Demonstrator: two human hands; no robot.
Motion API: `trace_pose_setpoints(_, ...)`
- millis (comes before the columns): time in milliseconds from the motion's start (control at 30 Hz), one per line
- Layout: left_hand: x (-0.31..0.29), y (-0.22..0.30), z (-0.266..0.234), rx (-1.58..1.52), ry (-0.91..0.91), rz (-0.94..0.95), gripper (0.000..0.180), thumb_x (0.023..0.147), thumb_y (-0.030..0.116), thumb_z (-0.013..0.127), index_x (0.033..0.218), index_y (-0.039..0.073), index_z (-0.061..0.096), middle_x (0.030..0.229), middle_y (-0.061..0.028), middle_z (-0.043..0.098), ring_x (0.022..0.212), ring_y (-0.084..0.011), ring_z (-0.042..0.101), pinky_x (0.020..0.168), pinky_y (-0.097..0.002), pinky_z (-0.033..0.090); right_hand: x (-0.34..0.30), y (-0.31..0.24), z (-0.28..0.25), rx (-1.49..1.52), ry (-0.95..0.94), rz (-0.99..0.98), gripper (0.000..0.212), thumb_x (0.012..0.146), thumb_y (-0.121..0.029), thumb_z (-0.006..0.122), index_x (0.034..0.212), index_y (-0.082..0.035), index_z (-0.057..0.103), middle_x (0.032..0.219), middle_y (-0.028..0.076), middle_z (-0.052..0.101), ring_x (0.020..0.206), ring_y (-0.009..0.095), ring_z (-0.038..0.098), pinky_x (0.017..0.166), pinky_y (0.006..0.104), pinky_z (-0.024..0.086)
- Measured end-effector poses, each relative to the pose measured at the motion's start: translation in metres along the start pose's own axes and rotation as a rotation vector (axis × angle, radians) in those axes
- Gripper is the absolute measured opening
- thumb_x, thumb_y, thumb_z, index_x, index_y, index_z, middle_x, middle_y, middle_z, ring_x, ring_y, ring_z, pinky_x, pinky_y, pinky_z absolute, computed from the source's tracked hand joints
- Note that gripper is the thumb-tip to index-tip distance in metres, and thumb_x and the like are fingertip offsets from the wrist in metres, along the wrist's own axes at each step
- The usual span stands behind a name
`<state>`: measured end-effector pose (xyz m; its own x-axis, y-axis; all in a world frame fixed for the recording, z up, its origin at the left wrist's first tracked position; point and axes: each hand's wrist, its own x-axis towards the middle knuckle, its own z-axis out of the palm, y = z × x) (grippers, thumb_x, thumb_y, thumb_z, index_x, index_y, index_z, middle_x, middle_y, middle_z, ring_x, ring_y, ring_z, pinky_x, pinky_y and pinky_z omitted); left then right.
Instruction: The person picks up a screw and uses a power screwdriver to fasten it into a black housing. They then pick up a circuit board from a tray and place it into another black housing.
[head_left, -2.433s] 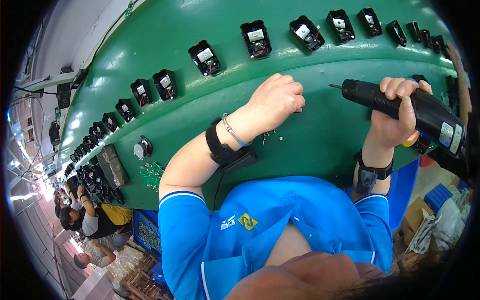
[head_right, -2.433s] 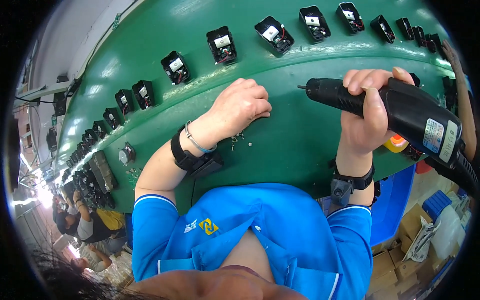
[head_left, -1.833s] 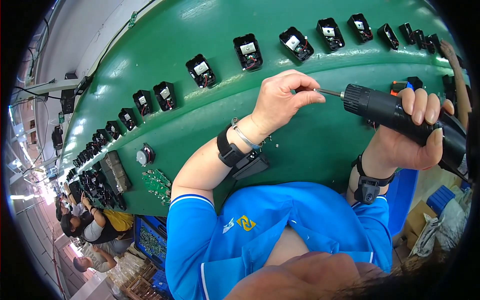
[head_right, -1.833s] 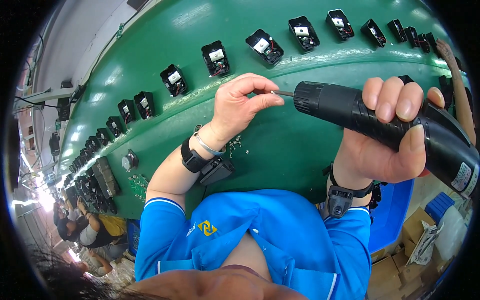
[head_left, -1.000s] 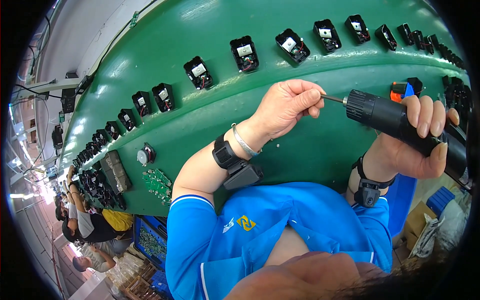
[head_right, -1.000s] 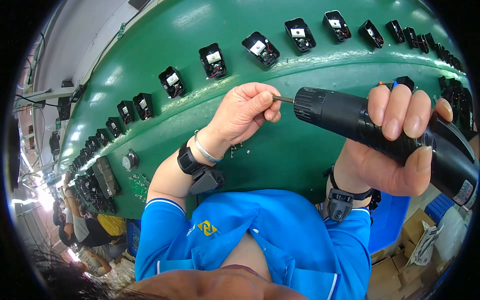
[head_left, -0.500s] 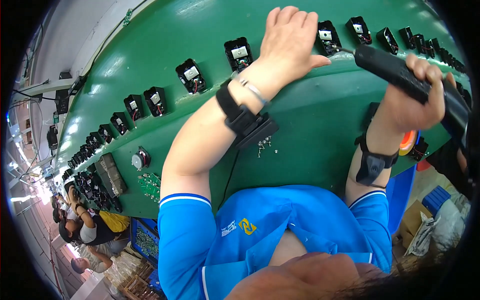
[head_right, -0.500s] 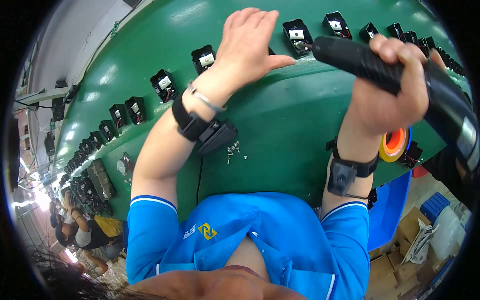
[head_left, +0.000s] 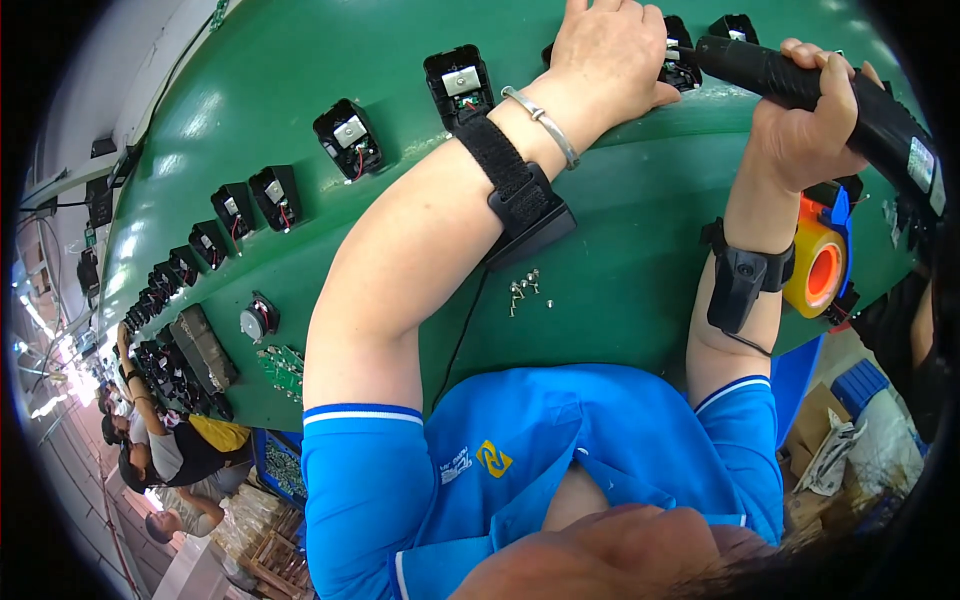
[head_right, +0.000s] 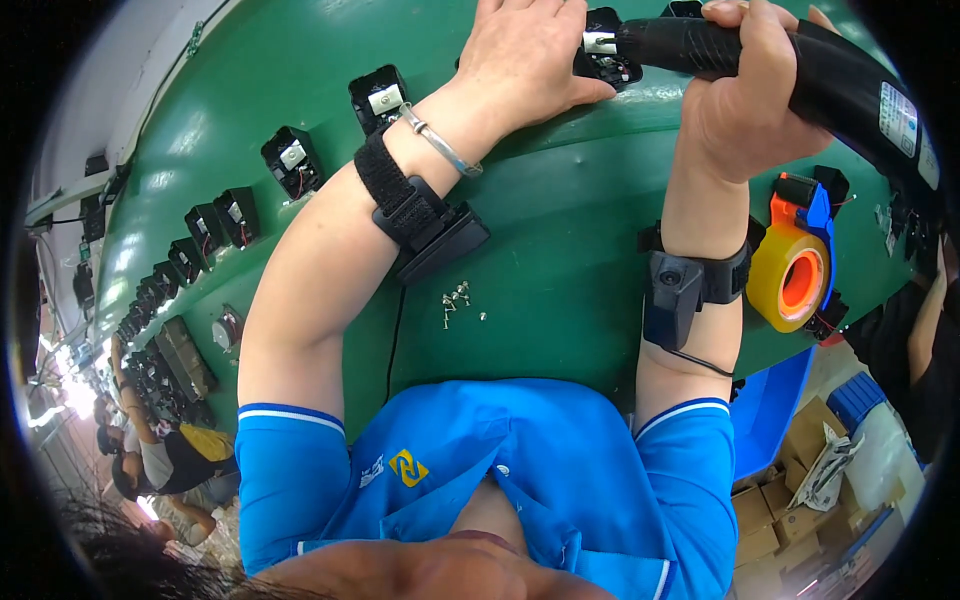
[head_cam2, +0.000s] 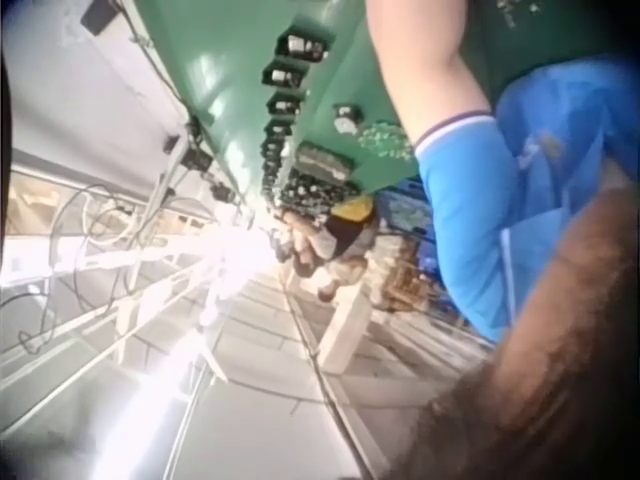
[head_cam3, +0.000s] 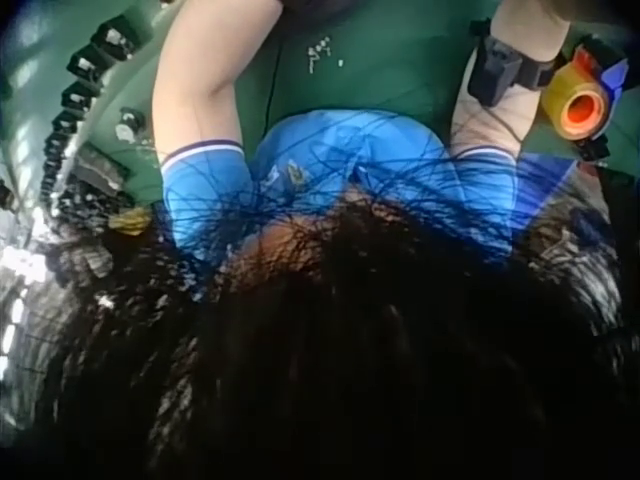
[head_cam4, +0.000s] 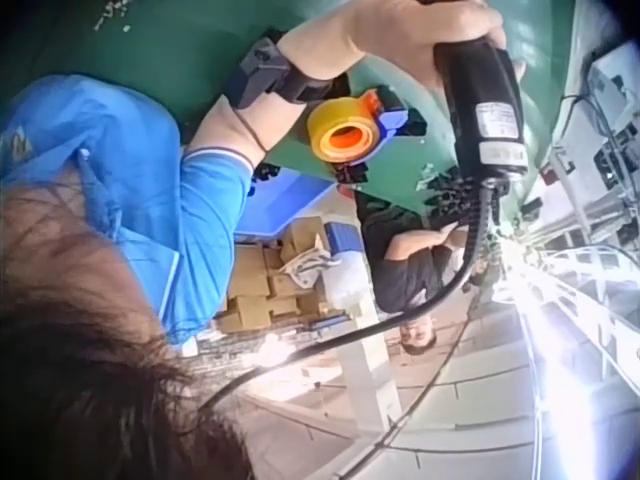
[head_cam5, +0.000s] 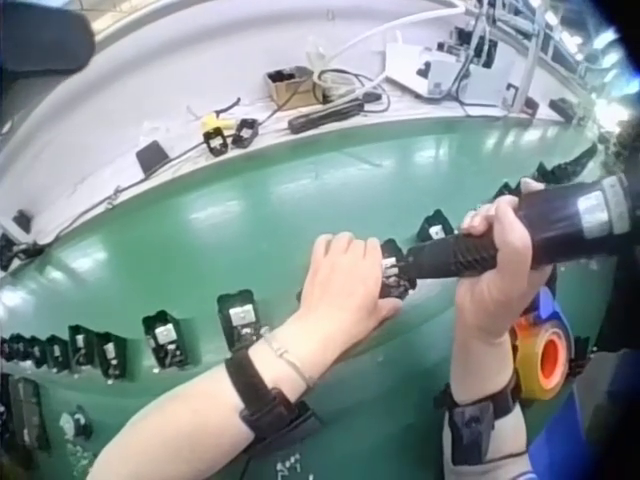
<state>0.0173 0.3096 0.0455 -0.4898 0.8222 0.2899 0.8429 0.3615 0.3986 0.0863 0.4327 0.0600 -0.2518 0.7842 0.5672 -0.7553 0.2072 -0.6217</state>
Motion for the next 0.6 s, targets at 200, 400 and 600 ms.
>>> trace_pose_setpoints(200,-0.0018,-0.0012,-0.0008,0.007,0.001,0.009,0.044,0.055,0.028,0.071,0.083,0.000,0.050,0.079,-0.0113,0.054,0.084,-0.0252,0.048,0.081,-0.0365,0.033,-0.0009,0.0020,-0.0044,0.020,-0.034,0.023,0.027,0.067,0.008,0.051,0.092,0.001,0.045,0.065,0.015,0.052,0.059,0.024,0.053,0.063,0.0404,0.046)
trace_pose_setpoints(400,-0.0032,-0.0027,-0.0008,0.027,-0.020,0.000,0.045,0.056,0.028,0.071,0.084,0.000,0.050,0.080,-0.0112,0.054,0.085,-0.0250,0.048,0.082,-0.0366,0.032,-0.0056,0.0047,-0.0018,-0.018,-0.057,0.011,0.026,0.068,0.008,0.051,0.092,0.002,0.045,0.065,0.015,0.052,0.060,0.024,0.054,0.064,0.0406,0.047)
trace_pose_setpoints(600,-0.0043,-0.0026,-0.0015,0.040,-0.032,0.008,0.045,0.056,0.028,0.071,0.084,0.001,0.050,0.080,-0.0109,0.054,0.085,-0.0245,0.048,0.083,-0.0371,0.032,-0.0077,0.0039,-0.0022,0.003,-0.140,0.000,0.026,0.069,0.007,0.052,0.093,0.002,0.045,0.065,0.014,0.053,0.060,0.024,0.054,0.064,0.0411,0.047)
